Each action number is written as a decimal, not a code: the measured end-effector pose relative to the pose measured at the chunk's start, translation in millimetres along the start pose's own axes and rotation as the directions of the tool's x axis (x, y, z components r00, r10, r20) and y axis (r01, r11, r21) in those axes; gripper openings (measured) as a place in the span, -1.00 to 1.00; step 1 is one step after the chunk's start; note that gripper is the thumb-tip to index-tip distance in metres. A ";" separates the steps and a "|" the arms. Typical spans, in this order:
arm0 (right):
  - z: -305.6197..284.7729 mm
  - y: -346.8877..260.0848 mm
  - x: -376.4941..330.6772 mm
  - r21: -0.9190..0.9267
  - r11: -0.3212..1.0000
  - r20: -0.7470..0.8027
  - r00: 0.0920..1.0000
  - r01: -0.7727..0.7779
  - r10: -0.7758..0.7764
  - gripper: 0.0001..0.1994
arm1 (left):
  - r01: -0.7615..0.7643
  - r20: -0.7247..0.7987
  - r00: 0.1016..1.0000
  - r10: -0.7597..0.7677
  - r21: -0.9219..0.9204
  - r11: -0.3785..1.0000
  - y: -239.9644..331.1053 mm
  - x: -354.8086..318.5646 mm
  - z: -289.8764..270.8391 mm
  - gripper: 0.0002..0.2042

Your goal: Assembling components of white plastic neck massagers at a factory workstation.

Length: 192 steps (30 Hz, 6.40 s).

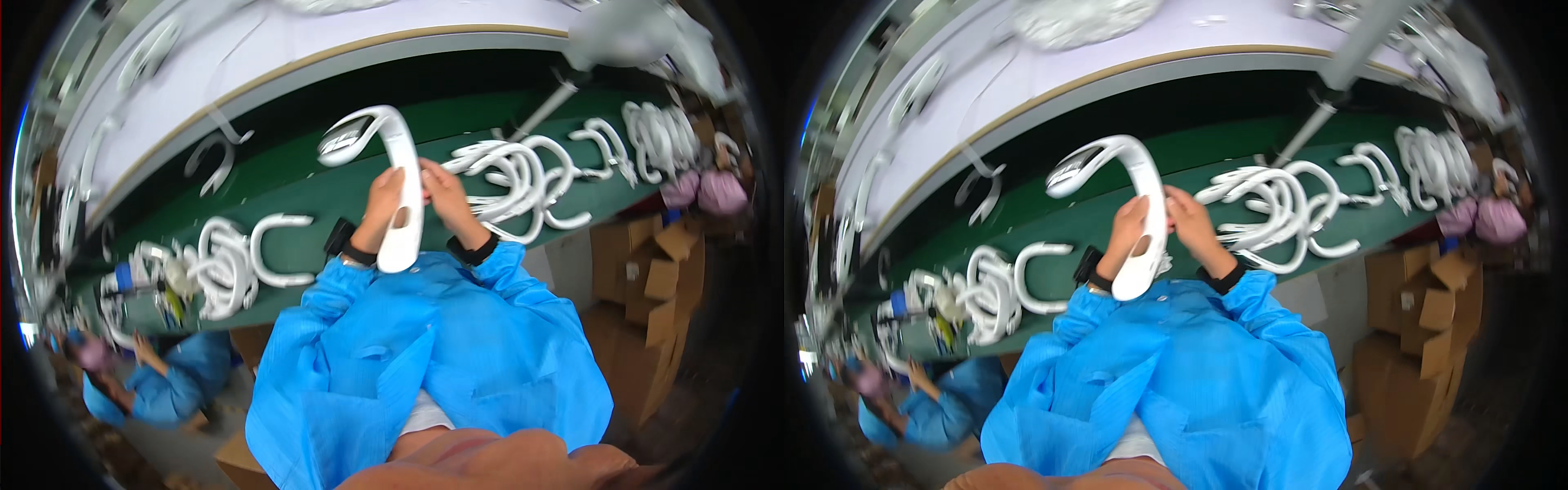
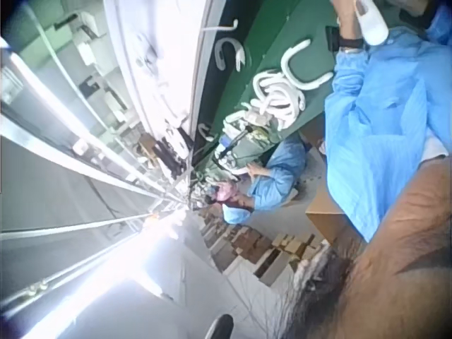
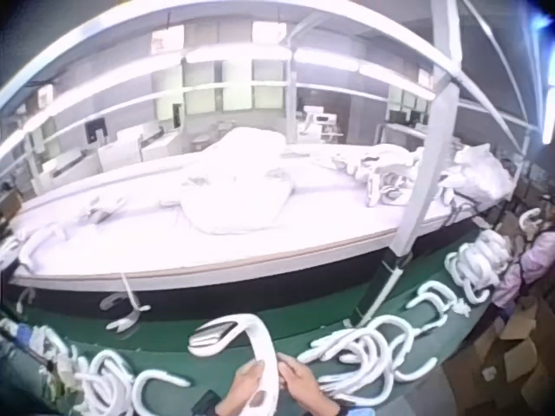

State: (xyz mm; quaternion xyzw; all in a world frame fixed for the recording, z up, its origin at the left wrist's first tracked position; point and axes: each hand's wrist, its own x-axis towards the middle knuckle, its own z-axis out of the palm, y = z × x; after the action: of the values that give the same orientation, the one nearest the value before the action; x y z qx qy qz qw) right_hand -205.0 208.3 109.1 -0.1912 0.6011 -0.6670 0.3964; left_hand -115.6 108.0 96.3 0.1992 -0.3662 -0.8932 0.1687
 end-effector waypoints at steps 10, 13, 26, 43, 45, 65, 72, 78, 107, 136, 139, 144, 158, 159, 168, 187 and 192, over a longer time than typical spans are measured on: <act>-58.4 -7.6 -82.3 0.409 0.908 0.057 0.996 -0.086 0.068 -0.67 | -0.217 0.123 0.976 0.181 0.455 0.863 -31.4 28.9 83.0 -0.77; -109.0 -42.2 -97.6 0.435 0.900 -0.178 0.976 -0.034 0.123 -0.62 | -0.038 0.267 0.960 -0.080 0.410 0.911 -50.9 58.0 117.3 -0.64; -537.0 -5.7 -53.3 -0.236 0.971 -0.923 0.303 0.036 -0.236 -0.75 | 0.197 -0.252 0.966 -0.055 0.582 0.789 -69.4 76.7 48.7 -0.70; -544.5 -12.3 2.7 -0.342 0.726 -0.800 0.590 -0.597 0.109 -0.57 | 0.278 -0.430 0.903 0.005 0.592 0.757 -60.9 55.6 12.6 -0.68; -539.3 -10.6 -6.8 -0.283 0.752 -0.859 0.506 -0.595 0.077 -0.52 | 0.268 -0.435 0.900 0.026 0.600 0.754 -54.5 57.9 2.5 -0.67; -503.1 68.0 -83.2 -0.100 0.994 -0.968 0.237 -0.044 -0.087 -0.57 | 0.405 -0.582 0.802 0.137 0.698 0.591 -65.9 48.6 -104.2 -0.69; -496.3 95.8 -115.9 -0.138 0.989 -0.990 0.008 0.043 -0.139 -0.74 | 0.312 -0.341 0.864 0.371 0.940 0.138 -94.2 49.3 -159.6 -0.65; -428.9 65.1 -97.8 -0.313 0.922 -0.932 0.112 0.226 -0.344 -0.89 | 0.377 -0.407 0.869 0.282 0.913 0.155 -105.9 30.1 -134.1 -0.62; -132.6 -16.8 -54.7 -0.644 0.672 -0.554 0.382 0.366 -0.739 -0.85 | 0.125 -0.277 0.861 0.427 0.928 0.351 -17.5 -13.4 -230.4 -0.80; -161.1 -11.4 -109.9 -0.423 0.906 -0.812 0.439 0.013 -0.385 -0.88 | 0.400 -0.214 0.914 0.346 0.626 -0.669 140.4 195.5 -265.8 -0.42; -163.9 -9.8 -112.8 -0.437 0.899 -0.816 0.423 -0.006 -0.394 -0.88 | 0.365 -0.182 0.927 0.328 0.638 -0.678 139.4 219.6 -318.9 -0.48; -160.5 3.9 -105.0 -0.453 0.891 -0.803 0.450 -0.033 -0.391 -0.88 | 0.296 -0.107 0.950 0.294 0.613 -0.732 138.7 254.0 -410.5 -0.58; -134.4 0.9 -65.8 -0.463 0.872 -0.615 0.651 0.157 -0.444 -0.88 | 0.273 0.182 0.759 0.625 0.782 -0.560 124.3 175.9 -295.2 -0.56; -126.0 1.4 -58.5 -0.445 0.882 -0.614 0.665 0.153 -0.425 -0.89 | 0.354 -0.083 0.795 0.601 0.868 -0.348 137.9 151.9 -242.3 -0.52; -18.0 95.9 10.2 -0.754 0.609 0.044 0.944 0.247 -0.328 -0.82 | 0.431 -0.574 0.717 0.396 0.811 0.394 84.2 -33.6 -244.5 -0.64; 6.2 186.4 29.7 -0.892 0.196 0.382 0.911 0.407 -0.153 -0.91 | 0.157 -0.326 0.904 -0.276 -0.346 0.925 -3.8 -99.5 -180.6 -0.56; 7.3 174.1 24.7 -0.821 0.490 0.205 0.952 0.294 -0.228 -0.93 | 0.089 -0.288 0.927 -0.241 -0.455 0.886 -13.3 -88.7 -189.5 -0.63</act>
State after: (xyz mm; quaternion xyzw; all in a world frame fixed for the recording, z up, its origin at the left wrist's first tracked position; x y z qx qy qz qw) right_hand -162.8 191.3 -60.9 -0.4697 0.7973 -0.3390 0.1696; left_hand 49.8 45.4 -16.3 0.3370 -0.1050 -0.9159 0.1909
